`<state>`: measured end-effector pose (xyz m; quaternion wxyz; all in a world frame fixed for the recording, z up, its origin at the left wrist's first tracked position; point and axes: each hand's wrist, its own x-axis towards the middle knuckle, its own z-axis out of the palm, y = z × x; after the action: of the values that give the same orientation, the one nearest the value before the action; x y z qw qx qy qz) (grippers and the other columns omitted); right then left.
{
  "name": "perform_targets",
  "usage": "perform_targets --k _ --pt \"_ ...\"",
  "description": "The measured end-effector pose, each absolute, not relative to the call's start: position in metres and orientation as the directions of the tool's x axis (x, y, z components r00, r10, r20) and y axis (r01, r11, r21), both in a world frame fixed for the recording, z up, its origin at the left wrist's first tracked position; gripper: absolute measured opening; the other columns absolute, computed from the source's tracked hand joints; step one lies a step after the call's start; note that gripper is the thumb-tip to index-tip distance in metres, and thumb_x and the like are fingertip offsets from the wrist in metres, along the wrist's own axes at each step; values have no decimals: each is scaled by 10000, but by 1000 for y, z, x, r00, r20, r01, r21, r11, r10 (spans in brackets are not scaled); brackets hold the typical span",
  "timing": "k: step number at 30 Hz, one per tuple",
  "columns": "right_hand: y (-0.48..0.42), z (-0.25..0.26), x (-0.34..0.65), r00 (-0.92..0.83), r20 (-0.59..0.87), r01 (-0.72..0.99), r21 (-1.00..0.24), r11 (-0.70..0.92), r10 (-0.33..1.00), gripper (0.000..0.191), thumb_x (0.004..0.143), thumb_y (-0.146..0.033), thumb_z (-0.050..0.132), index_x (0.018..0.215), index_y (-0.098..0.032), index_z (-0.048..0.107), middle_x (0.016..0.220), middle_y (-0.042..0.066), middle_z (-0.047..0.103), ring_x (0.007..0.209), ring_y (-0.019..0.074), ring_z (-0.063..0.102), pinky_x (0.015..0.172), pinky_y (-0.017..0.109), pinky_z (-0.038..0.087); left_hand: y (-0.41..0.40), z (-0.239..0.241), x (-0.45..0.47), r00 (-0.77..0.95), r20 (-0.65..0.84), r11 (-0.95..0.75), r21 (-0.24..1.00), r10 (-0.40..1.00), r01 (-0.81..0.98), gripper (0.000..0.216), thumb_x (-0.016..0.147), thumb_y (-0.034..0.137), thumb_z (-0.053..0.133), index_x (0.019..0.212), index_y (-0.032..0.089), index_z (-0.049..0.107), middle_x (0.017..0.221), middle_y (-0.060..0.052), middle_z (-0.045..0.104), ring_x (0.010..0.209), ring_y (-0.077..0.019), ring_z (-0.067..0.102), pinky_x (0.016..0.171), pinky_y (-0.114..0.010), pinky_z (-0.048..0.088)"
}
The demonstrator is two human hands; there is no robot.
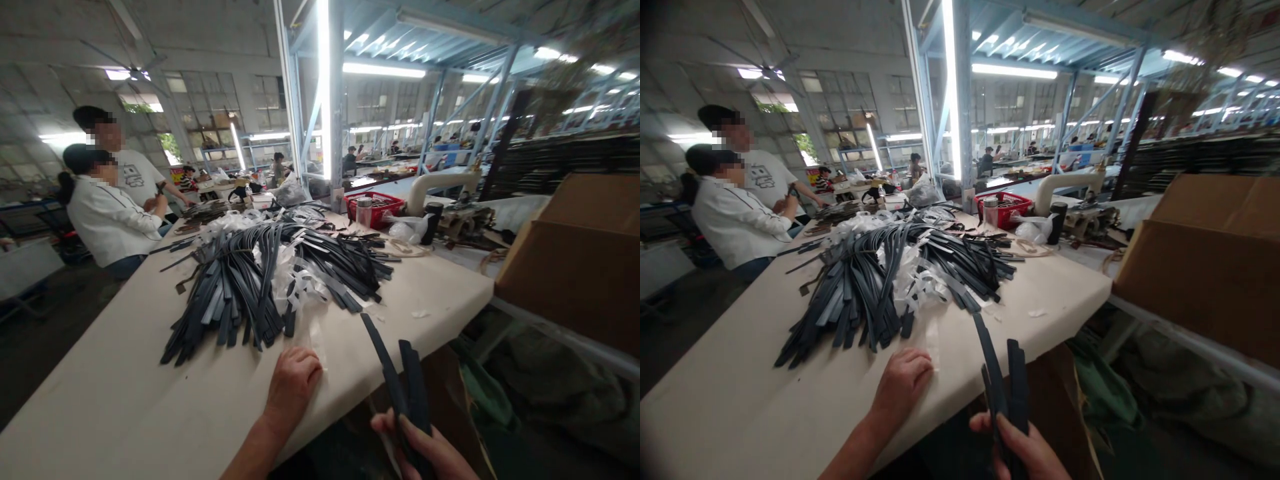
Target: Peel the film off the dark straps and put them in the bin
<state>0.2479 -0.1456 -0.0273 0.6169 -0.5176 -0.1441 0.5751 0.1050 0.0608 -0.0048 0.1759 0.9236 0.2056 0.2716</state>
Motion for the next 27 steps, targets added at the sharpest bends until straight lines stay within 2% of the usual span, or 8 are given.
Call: perform_targets --k 3,7,13,16,18,22,25,27 --pt "-125 -23 233 316 -447 -532 -814 -233 837 632 736 -652 685 1054 -106 707 428 -47 512 384 56 417 419 164 260 43 -2 73 736 553 -908 365 390 206 144 897 141 571 843 221 678 933 -3 725 933 -177 643 994 -388 406" --pt "-94 -18 210 235 -363 -393 -884 -253 902 568 714 -645 700 875 -100 686 436 -25 553 382 65 419 408 180 239 21 -4 32 703 637 -946 267 316 184 188 904 143 546 924 268 685 967 30 735 995 -152 639 1065 -334 333" --pt "-63 -22 190 154 -367 -370 -882 -291 917 508 688 -636 718 748 -144 605 427 -45 538 358 67 393 385 194 235 -1 -5 -7 739 601 -950 247 304 189 201 907 177 540 989 295 681 975 31 743 1015 -148 646 1082 -320 349" --pt "-60 -23 188 176 -372 -351 -889 -295 911 505 667 -637 732 713 -154 590 419 -46 532 362 72 394 385 199 235 -11 -7 -17 727 613 -946 281 308 164 191 885 162 564 977 285 678 937 20 750 950 -153 675 1016 -308 442" --pt "-63 -20 188 209 -362 -326 -901 -284 908 503 658 -638 741 680 -162 579 417 -43 536 368 76 401 392 207 240 -17 -13 -22 672 601 -884 429 432 185 164 875 202 594 1004 272 667 959 -3 749 930 -167 686 942 -299 504" --pt "-71 -13 190 274 -328 -259 -930 -259 904 505 651 -644 747 636 -170 574 435 -42 540 389 83 428 402 221 262 -22 -22 -24 544 139 -318 915 828 249 453 866 529 568 1187 211 593 1043 -87 726 902 -215 690 808 -322 561" --pt "-75 -7 191 288 -295 -212 -947 -240 911 509 656 -652 740 619 -168 585 440 -41 540 402 87 439 413 228 290 -20 -16 -16 686 -193 76 977 702 198 640 853 633 502 1267 148 558 995 -102 726 866 -220 676 800 -338 541" --pt "-76 -6 191 286 -277 -186 -955 -231 917 510 666 -652 732 594 -169 584 436 -38 538 404 88 434 420 233 301 -20 -9 -7 764 -268 126 962 587 241 478 859 526 551 1121 143 665 919 -71 733 827 -199 654 770 -302 511"
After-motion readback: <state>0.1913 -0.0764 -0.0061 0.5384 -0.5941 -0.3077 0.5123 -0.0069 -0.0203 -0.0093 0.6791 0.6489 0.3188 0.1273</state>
